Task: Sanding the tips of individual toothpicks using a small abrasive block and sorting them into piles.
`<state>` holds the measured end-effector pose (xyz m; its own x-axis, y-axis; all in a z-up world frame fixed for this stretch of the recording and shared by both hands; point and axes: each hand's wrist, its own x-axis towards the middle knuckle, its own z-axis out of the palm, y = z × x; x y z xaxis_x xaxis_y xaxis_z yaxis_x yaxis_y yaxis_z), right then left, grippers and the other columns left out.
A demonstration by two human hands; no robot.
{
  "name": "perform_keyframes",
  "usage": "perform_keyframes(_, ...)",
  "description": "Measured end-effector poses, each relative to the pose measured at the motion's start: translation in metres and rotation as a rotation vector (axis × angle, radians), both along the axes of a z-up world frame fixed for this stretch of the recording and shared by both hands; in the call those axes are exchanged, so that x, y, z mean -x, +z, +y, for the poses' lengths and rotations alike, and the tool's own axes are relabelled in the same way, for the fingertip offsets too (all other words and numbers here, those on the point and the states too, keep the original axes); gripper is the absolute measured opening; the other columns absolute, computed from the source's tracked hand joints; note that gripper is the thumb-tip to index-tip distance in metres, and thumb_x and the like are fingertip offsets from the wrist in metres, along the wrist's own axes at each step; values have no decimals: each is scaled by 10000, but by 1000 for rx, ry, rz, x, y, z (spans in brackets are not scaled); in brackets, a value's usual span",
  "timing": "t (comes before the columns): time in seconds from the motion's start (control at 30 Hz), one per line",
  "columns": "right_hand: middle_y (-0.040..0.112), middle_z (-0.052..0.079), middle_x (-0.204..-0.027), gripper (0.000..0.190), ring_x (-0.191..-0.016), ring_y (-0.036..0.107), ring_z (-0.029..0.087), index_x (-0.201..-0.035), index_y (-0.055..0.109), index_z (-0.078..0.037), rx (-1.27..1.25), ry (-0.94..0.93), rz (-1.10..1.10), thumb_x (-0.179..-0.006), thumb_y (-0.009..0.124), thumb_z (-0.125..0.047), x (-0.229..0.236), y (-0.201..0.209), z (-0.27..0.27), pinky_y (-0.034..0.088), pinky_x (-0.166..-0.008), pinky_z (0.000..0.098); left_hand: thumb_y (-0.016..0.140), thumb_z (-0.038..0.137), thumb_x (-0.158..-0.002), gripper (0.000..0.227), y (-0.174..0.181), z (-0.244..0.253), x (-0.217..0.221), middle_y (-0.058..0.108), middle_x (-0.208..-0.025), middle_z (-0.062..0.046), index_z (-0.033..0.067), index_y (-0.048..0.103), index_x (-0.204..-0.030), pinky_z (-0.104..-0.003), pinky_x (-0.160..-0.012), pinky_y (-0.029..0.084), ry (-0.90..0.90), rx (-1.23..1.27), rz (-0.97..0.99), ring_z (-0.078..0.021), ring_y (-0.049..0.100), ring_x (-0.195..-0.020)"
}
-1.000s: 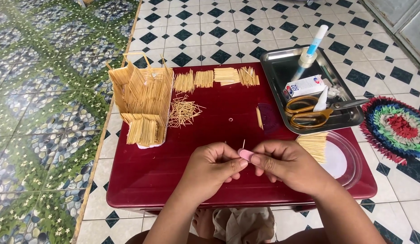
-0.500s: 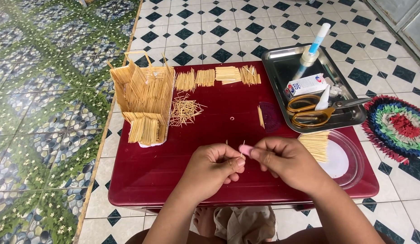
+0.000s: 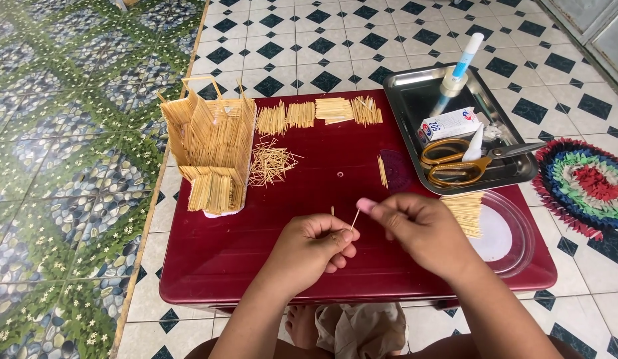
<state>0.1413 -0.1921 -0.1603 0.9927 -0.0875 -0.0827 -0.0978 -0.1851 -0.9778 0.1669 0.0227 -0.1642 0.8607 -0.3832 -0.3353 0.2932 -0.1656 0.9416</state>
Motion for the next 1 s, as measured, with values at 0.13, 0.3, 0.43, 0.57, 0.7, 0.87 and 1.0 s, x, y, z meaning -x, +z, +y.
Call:
perform_keyframes(0.13,586,173,-504,252,-368,475,206,-831,780,70,-79,-42,-86,-969,692,-121,-1,-12,-10,357,-372,300,709,127,-963,186,3,-2,2,794,-804,-185,-27,794,-1025,-254,-573,646,16,6,5,-127,721,-621)
perform_keyframes(0.3,607,168,-476,211,-358,503,193,-805,827,83,-79,102,-22,-890,765,-100,2,-13,-4,377,-369,279,701,137,-974,181,-1,-3,1,787,-810,-174,-15,790,-1014,-254,-593,652,9,9,-3,-104,681,-645)
perform_keyframes(0.43,598,155,-541,265,-437,451,169,-887,813,82,17,-40,9,-942,726,-162,-1,0,3,333,-417,289,706,133,-964,188,8,-2,3,785,-790,-165,-15,799,-1031,-254,-591,651,20,-41,-27,-98,657,-635)
perform_keyframes(0.57,702,236,-793,267,-635,613,244,-979,743,55,-183,-65,-158,-1000,626,-185,-2,-3,-5,440,-470,301,762,141,-908,178,7,-2,2,765,-755,-167,-3,823,-993,-287,-584,654,64,-45,-59,-114,650,-639)
perform_keyframes(0.7,796,275,-1041,349,-902,754,304,-1024,715,101,-296,120,-251,-1023,578,-220,0,-8,-7,556,-565,325,773,143,-897,185,5,0,1,742,-752,-150,-13,827,-980,-289,-613,656,102,-48,-79,-117,652,-689)
perform_keyframes(0.87,820,237,-922,328,-816,763,270,-993,745,72,-247,283,-206,-1013,587,-215,5,-7,-4,551,-516,295,785,194,-905,229,-8,-1,-3,762,-793,-157,-6,821,-1010,-301,-625,667,132,-34,-75,-135,692,-720)
perform_keyframes(1.0,801,225,-741,307,-611,760,240,-965,748,79,-242,301,-116,-1003,608,-191,2,-15,-2,528,-428,281,697,227,-972,264,4,-5,0,780,-861,-159,-9,784,-1052,-298,-625,677,117,-11,-24,-163,757,-760)
